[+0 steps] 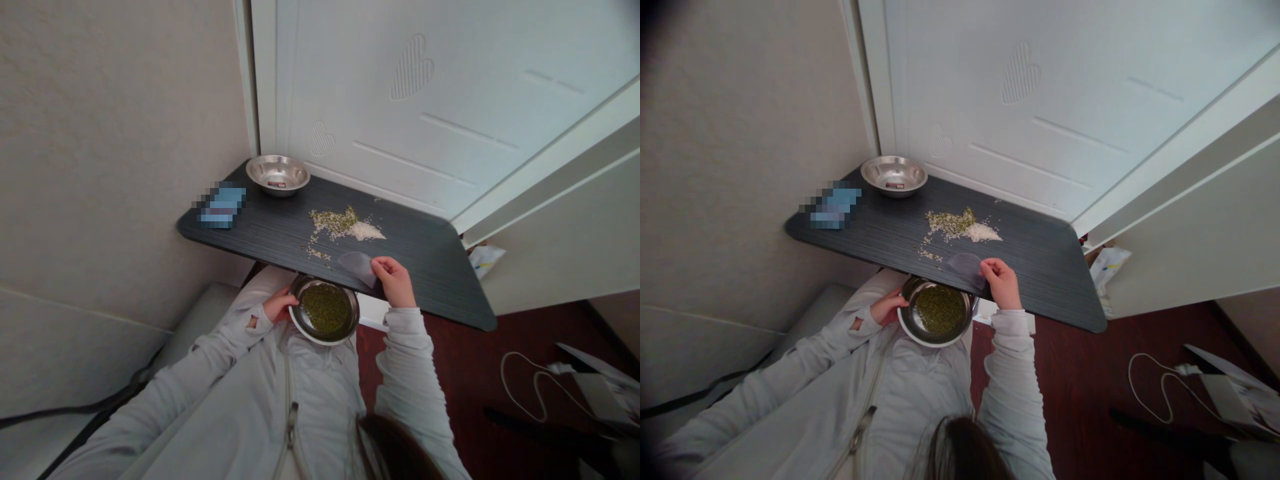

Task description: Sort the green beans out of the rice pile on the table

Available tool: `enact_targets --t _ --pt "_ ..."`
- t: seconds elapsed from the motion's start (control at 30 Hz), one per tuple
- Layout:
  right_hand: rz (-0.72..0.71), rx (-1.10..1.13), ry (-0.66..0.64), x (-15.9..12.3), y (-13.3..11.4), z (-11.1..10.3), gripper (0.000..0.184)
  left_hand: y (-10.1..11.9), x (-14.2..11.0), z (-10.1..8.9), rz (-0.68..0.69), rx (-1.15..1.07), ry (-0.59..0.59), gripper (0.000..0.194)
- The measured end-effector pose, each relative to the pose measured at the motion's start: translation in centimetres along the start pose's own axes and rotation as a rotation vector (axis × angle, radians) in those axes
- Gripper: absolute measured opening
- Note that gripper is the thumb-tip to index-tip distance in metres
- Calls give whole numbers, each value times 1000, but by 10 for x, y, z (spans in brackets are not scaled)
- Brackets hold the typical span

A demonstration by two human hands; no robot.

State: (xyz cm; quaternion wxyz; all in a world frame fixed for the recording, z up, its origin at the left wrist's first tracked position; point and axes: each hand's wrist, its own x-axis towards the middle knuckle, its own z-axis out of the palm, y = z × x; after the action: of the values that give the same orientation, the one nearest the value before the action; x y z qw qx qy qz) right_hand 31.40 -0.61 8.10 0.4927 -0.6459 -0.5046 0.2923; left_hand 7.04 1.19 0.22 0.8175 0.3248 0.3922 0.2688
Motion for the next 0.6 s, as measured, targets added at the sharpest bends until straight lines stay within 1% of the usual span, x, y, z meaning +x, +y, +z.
enact_targets --t 0.1,0.2,0.4,0.6 --pt "11 -48 -52 1 1 2 24 -1 1 -1 1 -10 -5 57" --pt "1 -84 -76 1 1 2 24 -2 2 -2 2 -24 -7 54" --pt "-29 -132 -150 0 1 2 22 -7 7 -6 45 -57 -4 48" --pt "-43 -101 -217 -1 -2 1 22 -11 11 -10 83 -78 -22 43"
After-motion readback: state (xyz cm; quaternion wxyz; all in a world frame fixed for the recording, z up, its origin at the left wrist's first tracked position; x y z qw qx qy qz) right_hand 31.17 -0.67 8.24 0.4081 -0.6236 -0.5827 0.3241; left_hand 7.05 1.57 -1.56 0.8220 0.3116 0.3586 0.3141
